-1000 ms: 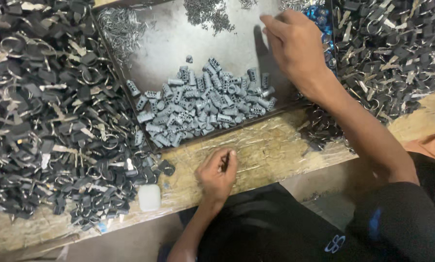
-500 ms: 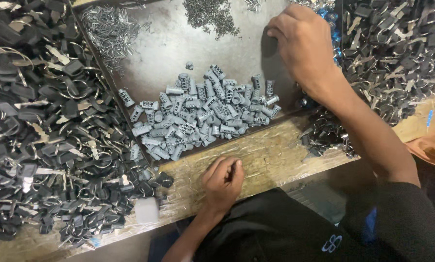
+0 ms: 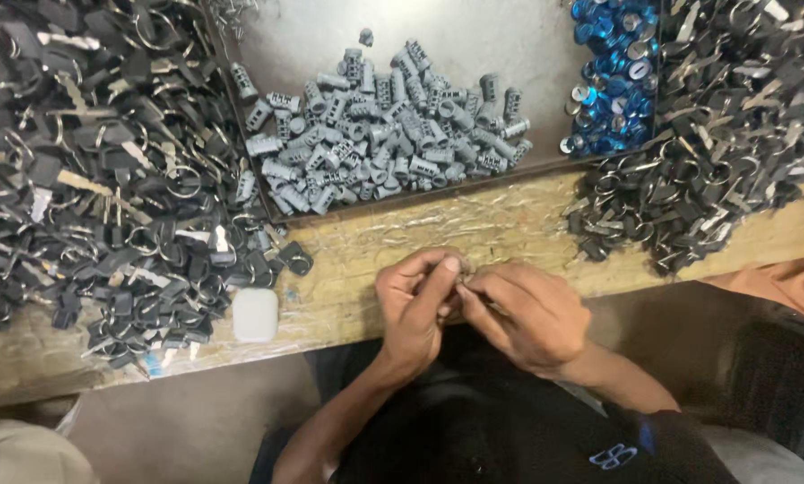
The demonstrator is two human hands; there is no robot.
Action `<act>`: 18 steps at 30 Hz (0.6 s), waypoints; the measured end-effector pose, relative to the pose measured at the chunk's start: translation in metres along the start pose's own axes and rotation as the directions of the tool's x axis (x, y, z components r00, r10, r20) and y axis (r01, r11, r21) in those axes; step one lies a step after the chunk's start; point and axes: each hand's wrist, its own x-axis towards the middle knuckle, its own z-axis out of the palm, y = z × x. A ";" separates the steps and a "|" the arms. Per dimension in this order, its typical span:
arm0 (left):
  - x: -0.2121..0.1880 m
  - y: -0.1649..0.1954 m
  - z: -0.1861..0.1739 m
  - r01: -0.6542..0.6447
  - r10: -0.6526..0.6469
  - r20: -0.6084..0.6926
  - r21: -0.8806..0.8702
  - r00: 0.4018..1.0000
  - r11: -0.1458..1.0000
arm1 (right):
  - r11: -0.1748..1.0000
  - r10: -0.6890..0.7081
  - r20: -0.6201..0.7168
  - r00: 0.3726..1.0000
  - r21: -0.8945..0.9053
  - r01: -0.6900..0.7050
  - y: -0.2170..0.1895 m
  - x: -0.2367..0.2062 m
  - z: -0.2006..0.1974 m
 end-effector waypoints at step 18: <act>-0.062 -0.024 -0.019 -0.106 0.107 0.052 -0.029 0.993 0.994 | 0.979 -0.200 -0.215 0.956 -0.082 0.187 -0.009 -0.095 0.034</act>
